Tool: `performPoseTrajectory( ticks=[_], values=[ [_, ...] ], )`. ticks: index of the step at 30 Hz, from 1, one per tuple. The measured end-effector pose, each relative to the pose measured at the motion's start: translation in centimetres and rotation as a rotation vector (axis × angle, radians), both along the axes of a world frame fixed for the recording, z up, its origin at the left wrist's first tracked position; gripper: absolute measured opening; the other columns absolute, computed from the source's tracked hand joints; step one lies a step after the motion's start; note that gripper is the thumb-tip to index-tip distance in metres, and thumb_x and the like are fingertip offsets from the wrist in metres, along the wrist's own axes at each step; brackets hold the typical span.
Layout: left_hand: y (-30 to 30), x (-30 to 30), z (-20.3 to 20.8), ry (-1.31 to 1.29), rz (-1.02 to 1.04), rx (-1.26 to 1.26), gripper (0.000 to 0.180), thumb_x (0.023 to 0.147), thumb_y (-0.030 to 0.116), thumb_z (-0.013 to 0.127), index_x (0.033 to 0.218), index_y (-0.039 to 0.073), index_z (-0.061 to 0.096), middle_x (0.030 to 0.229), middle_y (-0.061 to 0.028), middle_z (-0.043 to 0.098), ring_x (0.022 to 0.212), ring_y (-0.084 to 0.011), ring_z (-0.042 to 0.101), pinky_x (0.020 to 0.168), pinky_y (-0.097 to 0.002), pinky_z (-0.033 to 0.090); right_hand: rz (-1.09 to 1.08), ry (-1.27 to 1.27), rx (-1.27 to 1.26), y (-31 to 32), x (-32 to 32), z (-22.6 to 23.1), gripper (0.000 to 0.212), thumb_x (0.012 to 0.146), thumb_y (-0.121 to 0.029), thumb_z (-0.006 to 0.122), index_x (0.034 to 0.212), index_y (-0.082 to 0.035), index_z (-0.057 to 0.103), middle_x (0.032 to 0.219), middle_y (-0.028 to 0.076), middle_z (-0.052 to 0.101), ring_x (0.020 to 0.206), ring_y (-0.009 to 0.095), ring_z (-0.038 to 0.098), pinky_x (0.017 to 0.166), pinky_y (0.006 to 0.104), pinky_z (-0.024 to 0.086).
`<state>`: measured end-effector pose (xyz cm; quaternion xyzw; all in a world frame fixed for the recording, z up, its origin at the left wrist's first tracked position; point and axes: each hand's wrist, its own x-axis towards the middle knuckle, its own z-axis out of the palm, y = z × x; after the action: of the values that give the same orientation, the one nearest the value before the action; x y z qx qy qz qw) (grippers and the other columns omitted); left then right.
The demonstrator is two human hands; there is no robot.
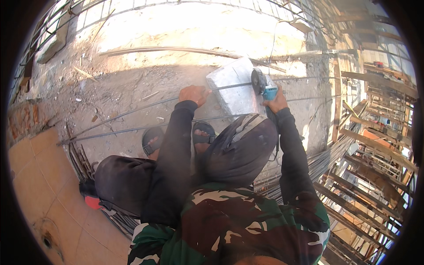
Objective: The person measures metal rods with a tape measure and cuts them using a hand-held angle grinder on a construction site.
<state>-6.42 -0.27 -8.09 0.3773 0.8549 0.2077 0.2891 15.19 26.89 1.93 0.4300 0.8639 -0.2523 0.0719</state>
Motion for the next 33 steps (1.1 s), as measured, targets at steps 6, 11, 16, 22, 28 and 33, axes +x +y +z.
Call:
performPoseTrajectory(
  ticks=[6, 11, 16, 22, 28, 33],
  values=[
    [0.1, 0.0, 0.0, -0.011, 0.013, -0.001, 0.048, 0.093, 0.054, 0.048, 0.089, 0.013, 0.072, 0.080, -0.0153, 0.069, 0.082, -0.0347, 0.067, 0.073, -0.0472, 0.051, 0.011, 0.016, -0.043, -0.3, 0.4, 0.3, 0.092, 0.057, -0.013, 0.082, 0.135, -0.004, 0.033, 0.116, 0.022, 0.062, 0.107, 0.037, 0.061, 0.093, 0.0386, 0.048],
    [-0.3, -0.4, -0.1, -0.030, 0.017, 0.010, 0.047, 0.093, 0.054, 0.048, 0.090, 0.014, 0.072, 0.079, -0.0146, 0.069, 0.080, -0.0336, 0.067, 0.073, -0.0462, 0.051, 0.021, 0.010, -0.031, 0.0, 0.1, 0.0, 0.093, 0.057, -0.012, 0.082, 0.136, -0.005, 0.033, 0.115, 0.021, 0.062, 0.106, 0.034, 0.061, 0.093, 0.0374, 0.048],
    [-0.8, -0.1, -0.5, -0.035, 0.029, -0.008, 0.047, 0.093, 0.054, 0.048, 0.092, 0.014, 0.072, 0.080, -0.0122, 0.070, 0.082, -0.0307, 0.067, 0.073, -0.0459, 0.051, 0.034, 0.085, -0.110, 0.4, 0.6, -1.0, 0.088, 0.055, -0.011, 0.081, 0.131, -0.003, 0.037, 0.108, 0.017, 0.062, 0.099, 0.031, 0.061, 0.090, 0.0364, 0.048],
    [-0.4, 0.0, -0.6, -0.108, 0.010, 0.010, 0.049, 0.093, 0.053, 0.049, 0.092, 0.011, 0.073, 0.083, -0.0154, 0.070, 0.086, -0.0324, 0.068, 0.079, -0.0449, 0.051, 0.001, 0.098, -0.151, 0.8, 0.8, -1.1, 0.092, 0.055, -0.009, 0.078, 0.135, -0.001, 0.034, 0.111, 0.017, 0.059, 0.099, 0.029, 0.060, 0.089, 0.0364, 0.048],
    [-0.6, -0.1, -0.1, -0.106, 0.025, 0.003, 0.048, 0.093, 0.053, 0.049, 0.093, 0.011, 0.073, 0.085, -0.0155, 0.070, 0.088, -0.0318, 0.068, 0.080, -0.0443, 0.051, 0.035, 0.090, -0.155, 1.3, -0.3, -1.2, 0.093, 0.056, -0.009, 0.078, 0.135, 0.001, 0.032, 0.112, 0.018, 0.058, 0.100, 0.029, 0.059, 0.088, 0.0362, 0.049],
    [-0.9, -0.4, -0.1, -0.106, -0.003, -0.021, 0.047, 0.093, 0.052, 0.049, 0.094, 0.011, 0.073, 0.085, -0.0161, 0.070, 0.088, -0.0324, 0.068, 0.080, -0.0448, 0.051, 0.044, 0.143, -0.191, 0.3, -0.9, -0.5, 0.092, 0.056, -0.006, 0.077, 0.136, 0.001, 0.032, 0.113, 0.017, 0.058, 0.101, 0.029, 0.059, 0.088, 0.0359, 0.049]
  ],
)
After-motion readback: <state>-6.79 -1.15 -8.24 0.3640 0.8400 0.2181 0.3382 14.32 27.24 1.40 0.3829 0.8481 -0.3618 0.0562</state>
